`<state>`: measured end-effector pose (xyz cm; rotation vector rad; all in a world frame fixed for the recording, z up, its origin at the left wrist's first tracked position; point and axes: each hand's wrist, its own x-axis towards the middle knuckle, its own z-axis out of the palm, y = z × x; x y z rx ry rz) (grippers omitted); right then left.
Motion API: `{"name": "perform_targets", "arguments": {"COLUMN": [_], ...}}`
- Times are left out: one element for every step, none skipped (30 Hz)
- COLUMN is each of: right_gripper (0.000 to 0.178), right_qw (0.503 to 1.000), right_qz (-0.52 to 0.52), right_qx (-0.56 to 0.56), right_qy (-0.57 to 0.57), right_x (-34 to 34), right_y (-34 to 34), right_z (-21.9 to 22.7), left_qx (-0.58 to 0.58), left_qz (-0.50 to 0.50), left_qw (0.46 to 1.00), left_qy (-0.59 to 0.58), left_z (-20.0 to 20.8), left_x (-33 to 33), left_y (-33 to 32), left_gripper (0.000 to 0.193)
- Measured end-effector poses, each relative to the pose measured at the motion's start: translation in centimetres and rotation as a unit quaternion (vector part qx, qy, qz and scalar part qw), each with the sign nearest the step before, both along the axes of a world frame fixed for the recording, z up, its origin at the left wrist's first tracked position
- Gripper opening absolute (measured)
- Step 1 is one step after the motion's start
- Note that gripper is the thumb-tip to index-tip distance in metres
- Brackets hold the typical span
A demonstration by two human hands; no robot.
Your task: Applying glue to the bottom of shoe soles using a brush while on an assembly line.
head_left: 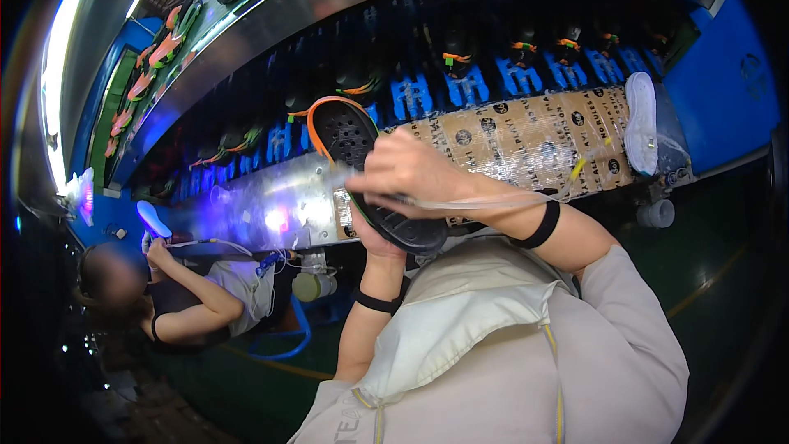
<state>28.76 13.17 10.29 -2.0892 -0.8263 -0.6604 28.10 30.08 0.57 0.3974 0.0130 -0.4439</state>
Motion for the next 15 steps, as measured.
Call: {"name": "perform_targets", "arguments": {"right_gripper": [0.028, 0.030, 0.031, 0.031, 0.031, 0.028, 0.026, 0.023, 0.021, 0.024, 0.024, 0.024, 0.024, 0.023, 0.026], "right_qw": [0.996, 0.983, 0.992, 0.996, 0.995, 0.998, 0.997, 0.992, 0.983, 0.976, 0.986, 0.993, 0.996, 0.999, 0.997], "right_qz": [0.084, 0.167, 0.100, 0.033, -0.034, 0.014, 0.065, 0.115, 0.161, 0.208, 0.158, 0.102, 0.052, 0.011, 0.070], "right_qx": [0.022, 0.045, 0.059, 0.073, 0.087, 0.043, 0.001, -0.042, -0.085, -0.018, 0.005, 0.026, 0.044, 0.008, -0.024], "right_qy": [0.028, 0.056, 0.050, 0.043, 0.036, 0.037, 0.036, 0.034, 0.035, 0.059, 0.056, 0.056, 0.055, 0.033, 0.027], "right_x": [-0.2, -0.3, -0.4, -0.4, -0.5, -0.6, -0.7, -0.9, -1.2, -1.6, -1.6, -1.7, -1.8, -1.8, -1.8], "right_y": [0.0, 0.1, 0.2, 0.2, 0.3, 0.4, 0.6, 0.7, 0.7, 0.8, 1.0, 0.7, 0.6, 0.2, 0.5], "right_z": [-0.1, -0.1, -0.1, 0.0, 0.2, 0.4, 0.8, 1.2, 1.1, 0.7, 0.9, 1.2, 1.7, 1.3, 1.1], "left_qx": [0.046, 0.091, 0.087, 0.084, 0.031, 0.057, -0.072, -0.023, -0.005, 0.013, 0.001, -0.015, -0.031, -0.049, -0.071], "left_qz": [0.011, 0.021, 0.016, 0.009, -0.014, 0.022, -0.003, 0.037, 0.044, 0.052, 0.032, 0.006, -0.013, -0.036, -0.028], "left_qw": [0.991, 0.966, 0.968, 0.971, 0.996, 0.997, 0.997, 0.998, 0.997, 0.996, 0.994, 0.991, 0.986, 0.990, 0.985], "left_qy": [-0.122, -0.242, -0.233, -0.225, -0.086, -0.042, -0.027, -0.038, -0.056, -0.076, -0.106, -0.134, -0.162, -0.131, -0.152], "left_z": [0.2, 0.5, 0.4, 0.2, -0.6, -1.1, -1.2, -4.0, -4.0, -4.0, -3.8, -1.7, 0.1, 1.0, 1.4], "left_x": [0.1, 0.0, 0.3, 0.5, 1.2, 1.4, 1.6, 1.9, 1.9, 1.9, 2.0, 2.2, 2.2, 2.7, 3.0], "left_y": [-0.2, -0.5, -0.1, 0.4, 1.4, 1.5, 1.8, 3.0, 3.1, 3.3, 3.7, 2.9, 2.4, 2.2, 2.0], "left_gripper": [0.072, 0.073, 0.073, 0.074, 0.074, 0.073, 0.071, 0.069, 0.069, 0.070, 0.071, 0.073, 0.075, 0.078, 0.077]}}
